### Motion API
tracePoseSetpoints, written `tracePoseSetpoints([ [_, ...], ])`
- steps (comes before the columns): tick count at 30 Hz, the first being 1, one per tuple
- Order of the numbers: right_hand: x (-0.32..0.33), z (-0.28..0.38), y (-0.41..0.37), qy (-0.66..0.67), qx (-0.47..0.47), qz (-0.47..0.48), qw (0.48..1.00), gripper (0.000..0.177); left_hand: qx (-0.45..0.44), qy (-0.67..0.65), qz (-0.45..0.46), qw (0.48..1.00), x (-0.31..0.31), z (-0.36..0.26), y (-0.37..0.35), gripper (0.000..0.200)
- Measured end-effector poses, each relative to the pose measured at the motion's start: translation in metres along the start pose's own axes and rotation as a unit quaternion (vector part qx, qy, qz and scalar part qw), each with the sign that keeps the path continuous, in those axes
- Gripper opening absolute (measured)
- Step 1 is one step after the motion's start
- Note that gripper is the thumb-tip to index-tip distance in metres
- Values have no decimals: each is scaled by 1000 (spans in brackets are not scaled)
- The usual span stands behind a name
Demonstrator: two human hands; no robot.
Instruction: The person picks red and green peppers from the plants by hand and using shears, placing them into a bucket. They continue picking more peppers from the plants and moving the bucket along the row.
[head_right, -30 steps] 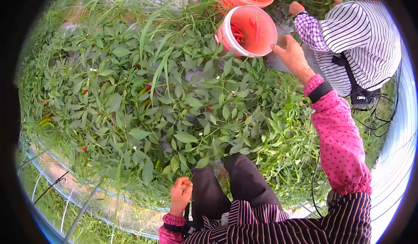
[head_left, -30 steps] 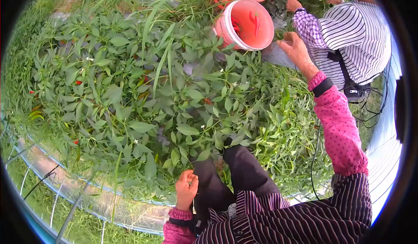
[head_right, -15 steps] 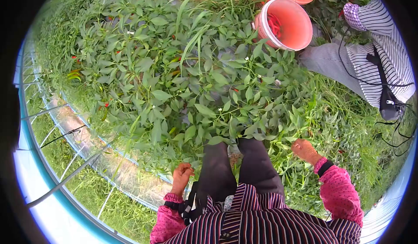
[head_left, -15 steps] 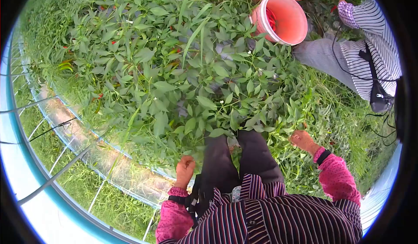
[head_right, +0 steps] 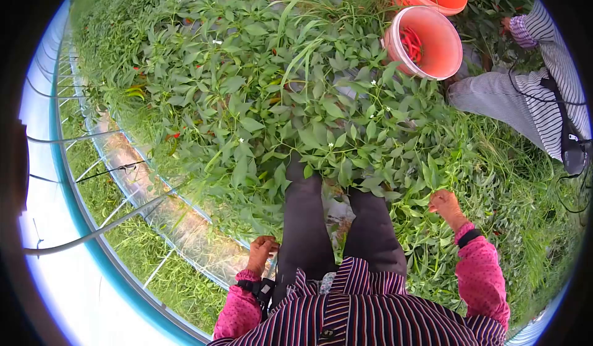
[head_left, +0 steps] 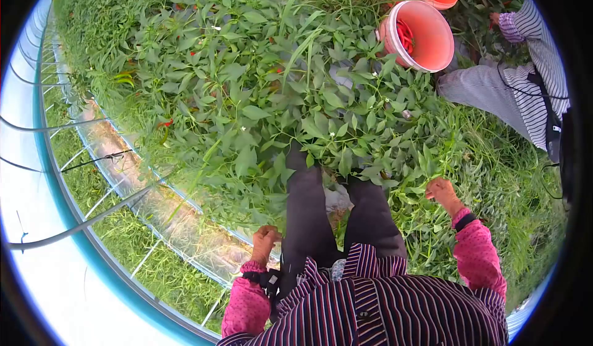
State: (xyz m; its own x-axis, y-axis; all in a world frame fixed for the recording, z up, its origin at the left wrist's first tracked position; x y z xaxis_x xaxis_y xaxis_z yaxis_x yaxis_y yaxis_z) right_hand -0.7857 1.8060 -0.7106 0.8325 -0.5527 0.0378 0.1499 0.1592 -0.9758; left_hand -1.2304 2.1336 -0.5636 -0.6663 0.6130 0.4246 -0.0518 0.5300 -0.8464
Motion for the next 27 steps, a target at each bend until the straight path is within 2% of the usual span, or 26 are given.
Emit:
tracePoseSetpoints([
  [6,-8,-4,-9,64,26,18,997,9,-41,53,13,998,12,10,22,19],
  [11,-9,-39,1,81,25,-17,996,12,-79,104,-19,991,45,15,46,18],
  [16,-30,-17,-6,40,-23,-25,999,9,-25,-13,-24,999,83,15,71,21],
  [18,-48,6,-4,36,1,-16,999,10,-36,-21,-46,998,104,23,87,21],
  [20,-66,34,-2,-4,9,-17,1000,11,-62,-29,-105,992,136,36,112,19],
  [24,-166,161,-32,-84,29,-8,996,9,-128,-61,-232,962,213,50,156,17],
  [26,-220,209,-31,-123,74,15,989,7,-90,68,-269,956,255,19,181,17],
  [27,-253,237,-31,-153,99,27,983,7,-180,36,-295,938,273,20,204,18],
])
Point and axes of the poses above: each hand's wrist, its own y-axis towards the middle knuckle, its own x-axis out of the back of the hand, z = x × y, the point moved 3 cm from there along y, towards the middle knuckle, and after that the axes turned 10 degrees about -x, right-handed, at the moved point
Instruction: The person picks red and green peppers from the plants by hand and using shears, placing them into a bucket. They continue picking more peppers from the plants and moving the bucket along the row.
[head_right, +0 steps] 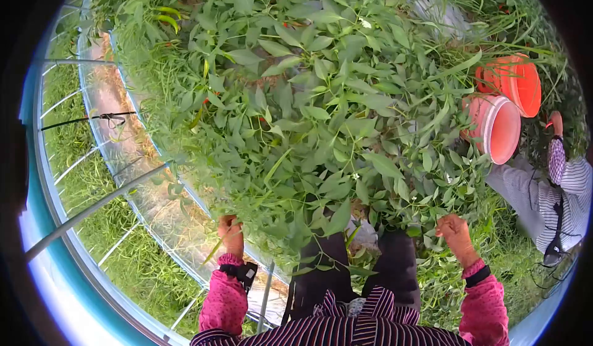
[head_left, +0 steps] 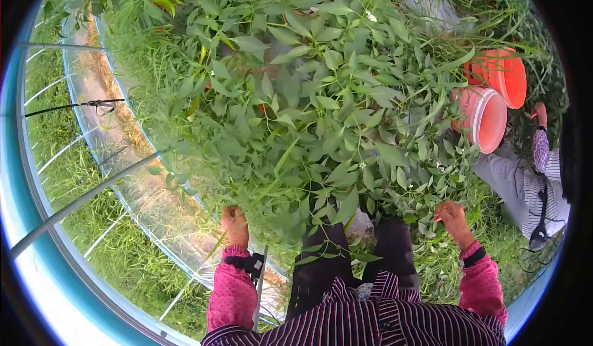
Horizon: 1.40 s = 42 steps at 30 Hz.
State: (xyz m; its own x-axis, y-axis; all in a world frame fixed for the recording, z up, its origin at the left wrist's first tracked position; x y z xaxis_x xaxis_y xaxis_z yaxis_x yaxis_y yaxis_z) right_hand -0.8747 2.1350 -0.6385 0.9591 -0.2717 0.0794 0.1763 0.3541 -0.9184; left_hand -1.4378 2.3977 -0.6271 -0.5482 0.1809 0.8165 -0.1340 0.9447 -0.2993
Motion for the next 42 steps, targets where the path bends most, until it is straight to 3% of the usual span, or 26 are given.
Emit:
tracePoseSetpoints([
  [1,-26,39,7,-32,26,13,999,7,-74,-51,-43,995,0,10,23,20],
  [5,-154,196,35,-195,129,34,972,10,-146,-91,-32,985,-6,-50,121,21],
  [7,-224,255,49,-192,225,66,953,12,-132,-199,11,971,-35,-40,170,16],
  [9,-284,297,58,-220,249,115,936,12,-116,-206,86,968,-64,-43,208,16],
  [11,-328,317,71,-215,260,147,930,12,-43,-322,197,925,-104,-42,228,36],
  [12,-343,322,74,-212,265,162,927,13,-35,-267,219,938,-128,-37,230,42],
  [13,-352,325,77,-224,263,163,924,13,-27,-211,241,947,-150,-34,228,48],
  [15,-368,333,72,-252,259,159,919,13,-189,-180,156,953,-139,-77,200,56],
  [17,-374,335,76,-290,294,154,898,12,-145,-117,228,956,-137,-102,182,62],
  [20,-387,347,80,-340,343,176,857,10,-178,-23,288,940,-144,-118,150,63],
  [23,-401,347,92,-421,366,166,813,11,-187,-12,296,937,-148,-126,119,65],
  [24,-405,352,95,-419,376,160,811,12,-177,3,365,914,-140,-134,118,68],
  [27,-405,367,125,-365,352,117,854,14,-200,18,261,944,-146,-137,103,72],
  [30,-410,386,152,-415,385,157,810,16,-217,14,243,945,-148,-135,93,74],
  [33,-404,386,162,-370,414,126,822,16,-207,19,207,956,-152,-129,87,76],
  [35,-384,385,164,-293,336,98,890,18,-184,21,199,962,-152,-125,93,78],
  [36,-370,378,165,-237,294,85,922,19,-176,-19,129,976,-146,-124,99,70],
  [39,-340,358,158,-144,150,54,977,27,-131,-101,76,983,-143,-106,118,48],
  [41,-332,334,158,-73,27,78,994,28,-43,-282,130,950,-146,-85,121,40],
  [42,-330,324,161,-124,-16,95,988,27,41,-398,141,906,-149,-69,121,37],
])
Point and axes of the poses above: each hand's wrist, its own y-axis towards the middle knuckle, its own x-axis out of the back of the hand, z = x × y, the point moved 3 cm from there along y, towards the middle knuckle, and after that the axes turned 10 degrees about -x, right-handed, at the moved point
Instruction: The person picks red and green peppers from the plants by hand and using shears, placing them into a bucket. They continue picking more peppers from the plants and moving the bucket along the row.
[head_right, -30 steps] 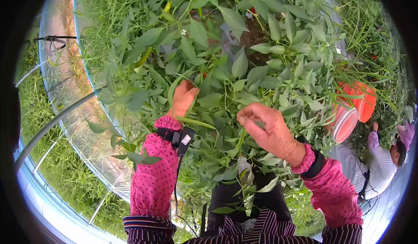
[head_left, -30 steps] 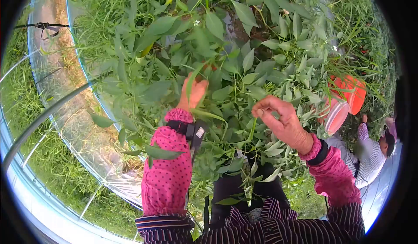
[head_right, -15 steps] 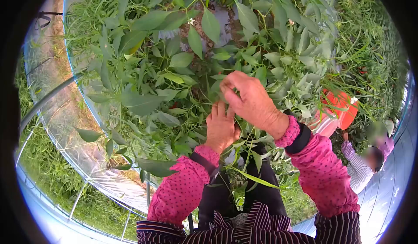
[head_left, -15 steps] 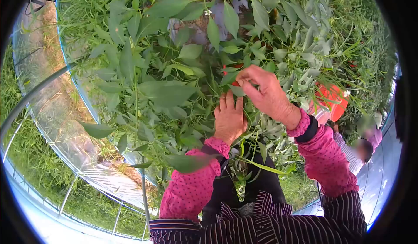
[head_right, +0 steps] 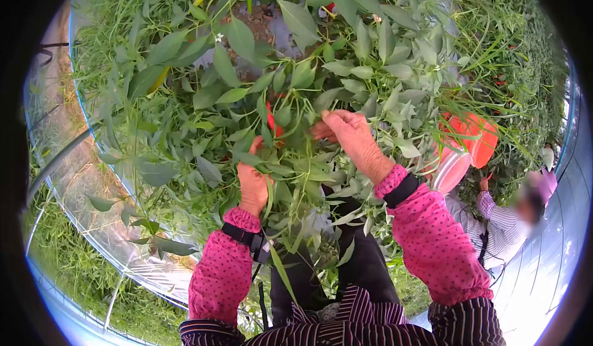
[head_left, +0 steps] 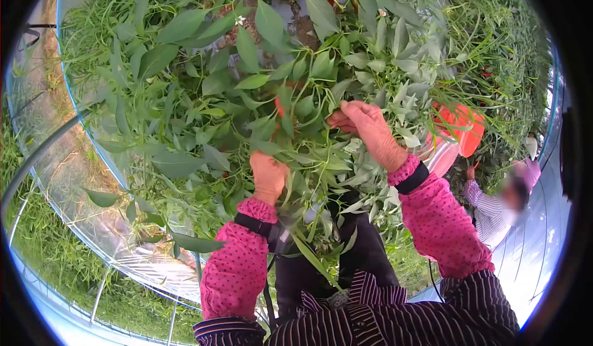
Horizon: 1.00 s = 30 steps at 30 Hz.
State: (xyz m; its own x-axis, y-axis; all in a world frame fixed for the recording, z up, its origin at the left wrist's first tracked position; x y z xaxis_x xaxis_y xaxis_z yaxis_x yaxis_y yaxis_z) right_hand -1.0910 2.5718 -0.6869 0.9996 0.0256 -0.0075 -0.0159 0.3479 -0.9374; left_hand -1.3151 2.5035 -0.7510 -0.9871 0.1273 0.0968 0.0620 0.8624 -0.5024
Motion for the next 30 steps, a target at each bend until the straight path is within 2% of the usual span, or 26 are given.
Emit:
tracePoseSetpoints([
  [1,-1,-12,4,-38,-7,8,999,26,67,-131,-29,989,10,14,-1,34],
  [2,-5,-26,11,-77,-13,17,997,25,156,-296,-86,939,21,32,-2,33],
  [3,-10,-38,16,-117,-20,26,993,24,185,-354,-83,913,32,40,-7,33],
  [5,-22,-54,18,-139,88,0,986,19,249,-462,-87,847,54,56,-19,36],
  [6,-31,-54,16,-150,141,-12,979,16,188,-512,-14,838,70,61,-23,32],
  [7,-37,-51,15,-206,217,-47,953,15,190,-487,-12,852,78,73,-32,33],
  [9,-53,-31,2,-312,363,-116,870,16,195,-437,-5,878,81,41,-37,37],
  [10,-63,-23,-1,-390,373,-127,832,18,190,-526,21,829,80,33,-39,39],
  [11,-73,-15,-7,-412,404,-150,803,18,88,-366,97,921,86,41,-44,40],
  [12,-82,-7,-13,-432,434,-171,771,18,-34,-118,146,982,92,48,-50,41],
  [13,-90,-1,-16,-452,465,-192,736,19,-137,76,141,978,96,49,-55,42],
  [14,-96,3,-15,-445,477,-189,734,21,-135,113,123,977,100,55,-60,43],
  [17,-109,24,-28,-444,522,-174,707,20,-46,-102,60,992,98,65,-60,44],
  [18,-115,16,-23,-476,496,-90,721,23,-32,-92,47,994,95,53,-54,44],
  [20,-128,-2,-16,-539,480,-66,689,29,17,-308,5,951,81,20,-48,43],
  [21,-133,-11,-10,-570,471,-54,671,32,15,-290,1,957,75,16,-47,40],
  [22,-136,-20,-1,-588,452,-22,671,43,12,-273,-3,962,71,14,-46,38],
  [23,-136,-23,3,-564,457,-12,687,44,9,-254,-9,967,72,14,-45,35],
  [25,-138,-26,10,-513,469,16,719,46,87,-493,-17,865,83,69,-43,31],
  [27,-129,-29,15,-490,463,71,735,49,79,-494,-50,864,75,59,-43,33],
  [28,-122,-29,15,-478,457,87,745,50,25,-365,-32,930,75,52,-42,36],
  [29,-120,-25,14,-467,447,101,756,51,-25,-225,-27,974,76,47,-42,38],
  [30,-116,-22,14,-475,413,105,770,51,-29,-343,-20,939,75,45,-35,36],
])
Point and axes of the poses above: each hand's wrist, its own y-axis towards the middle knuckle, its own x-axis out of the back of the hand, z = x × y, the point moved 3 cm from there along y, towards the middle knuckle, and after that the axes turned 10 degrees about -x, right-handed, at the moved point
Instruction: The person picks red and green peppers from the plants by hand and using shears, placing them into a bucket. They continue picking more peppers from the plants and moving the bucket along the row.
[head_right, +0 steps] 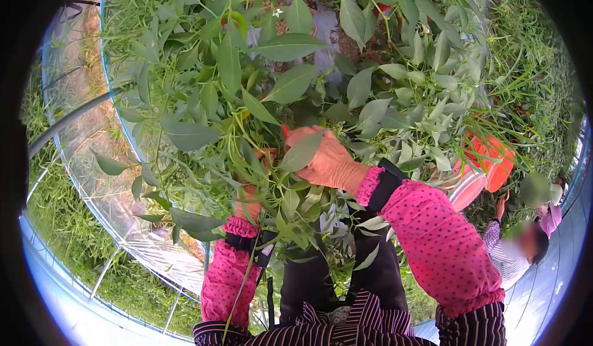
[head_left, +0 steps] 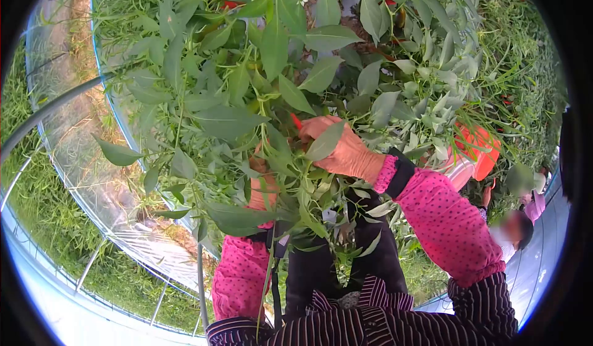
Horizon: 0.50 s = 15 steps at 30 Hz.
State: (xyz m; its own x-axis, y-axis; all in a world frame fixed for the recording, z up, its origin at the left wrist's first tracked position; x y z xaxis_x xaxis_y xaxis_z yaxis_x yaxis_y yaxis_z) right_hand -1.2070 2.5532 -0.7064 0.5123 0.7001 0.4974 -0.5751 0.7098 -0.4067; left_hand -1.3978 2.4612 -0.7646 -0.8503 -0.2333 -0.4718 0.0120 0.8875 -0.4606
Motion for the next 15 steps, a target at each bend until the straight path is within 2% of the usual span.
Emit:
tracePoseSetpoints([
  [2,10,0,-1,-7,-32,-32,999,47,2,-149,-1,989,-12,0,5,32],
  [3,16,2,0,-11,-48,-50,998,46,3,-171,-9,985,-22,-10,6,30],
  [4,22,0,2,89,-128,-63,986,42,3,-191,-19,981,-31,-21,7,28],
  [7,20,-5,2,80,-129,-193,969,40,22,-173,-30,984,-5,-3,5,37],
  [8,20,-2,1,46,-67,-181,980,39,43,-89,-73,992,-2,-4,4,45],
  [10,7,7,-6,12,-45,-138,989,41,41,-118,-142,982,1,1,-3,48],
  [12,-3,24,-6,-29,-63,-110,991,47,78,-99,-118,985,-4,5,-9,45],
  [15,-11,30,6,-89,-46,-116,988,55,129,-65,-85,986,-6,5,-17,40],
])
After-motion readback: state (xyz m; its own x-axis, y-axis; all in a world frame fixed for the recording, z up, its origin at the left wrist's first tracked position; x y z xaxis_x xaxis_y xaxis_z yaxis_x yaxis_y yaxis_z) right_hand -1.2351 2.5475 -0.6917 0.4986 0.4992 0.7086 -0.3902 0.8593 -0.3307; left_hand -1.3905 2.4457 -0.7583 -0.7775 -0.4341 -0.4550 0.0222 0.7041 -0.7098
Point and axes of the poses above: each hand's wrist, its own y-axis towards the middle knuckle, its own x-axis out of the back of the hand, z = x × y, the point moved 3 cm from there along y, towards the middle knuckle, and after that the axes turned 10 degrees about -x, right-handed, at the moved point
